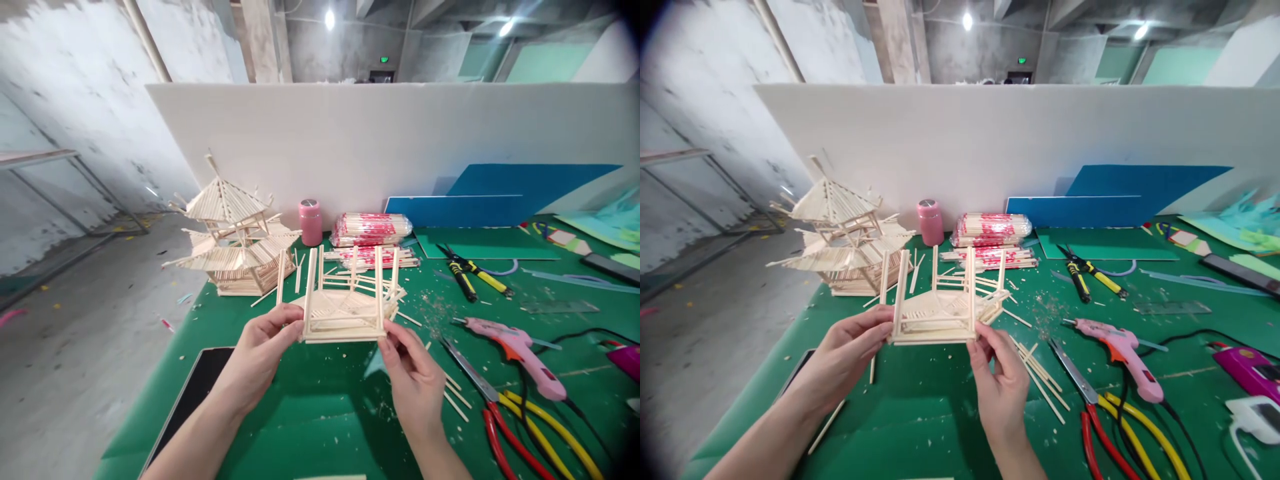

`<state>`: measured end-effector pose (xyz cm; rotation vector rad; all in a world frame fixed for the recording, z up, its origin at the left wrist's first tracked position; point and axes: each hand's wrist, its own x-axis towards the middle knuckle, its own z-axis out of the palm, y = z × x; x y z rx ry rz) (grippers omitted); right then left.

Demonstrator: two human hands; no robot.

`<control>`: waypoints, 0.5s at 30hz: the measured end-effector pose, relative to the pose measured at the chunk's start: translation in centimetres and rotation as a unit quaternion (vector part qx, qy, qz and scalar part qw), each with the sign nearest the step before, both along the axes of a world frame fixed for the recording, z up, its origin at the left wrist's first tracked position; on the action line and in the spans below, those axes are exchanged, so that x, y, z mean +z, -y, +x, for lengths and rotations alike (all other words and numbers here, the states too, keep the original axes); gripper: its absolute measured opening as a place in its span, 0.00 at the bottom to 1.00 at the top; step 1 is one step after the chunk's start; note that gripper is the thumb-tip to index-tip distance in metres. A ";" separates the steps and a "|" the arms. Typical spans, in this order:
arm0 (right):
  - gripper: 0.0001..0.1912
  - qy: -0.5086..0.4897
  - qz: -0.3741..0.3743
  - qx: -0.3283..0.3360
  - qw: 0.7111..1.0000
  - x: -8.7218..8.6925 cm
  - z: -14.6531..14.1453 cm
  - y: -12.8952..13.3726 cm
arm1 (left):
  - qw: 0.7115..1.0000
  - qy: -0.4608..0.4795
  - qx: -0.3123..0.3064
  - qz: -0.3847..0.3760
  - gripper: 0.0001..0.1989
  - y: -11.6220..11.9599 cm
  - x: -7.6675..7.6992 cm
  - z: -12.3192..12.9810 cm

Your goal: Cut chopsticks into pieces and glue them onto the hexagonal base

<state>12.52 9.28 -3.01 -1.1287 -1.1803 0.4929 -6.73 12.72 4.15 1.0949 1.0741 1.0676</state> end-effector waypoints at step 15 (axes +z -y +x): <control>0.12 -0.056 -0.034 -0.004 0.998 -0.1 -0.6 -0.2 | 0.999 -0.026 0.027 -0.031 0.05 -0.5 -0.8 0.1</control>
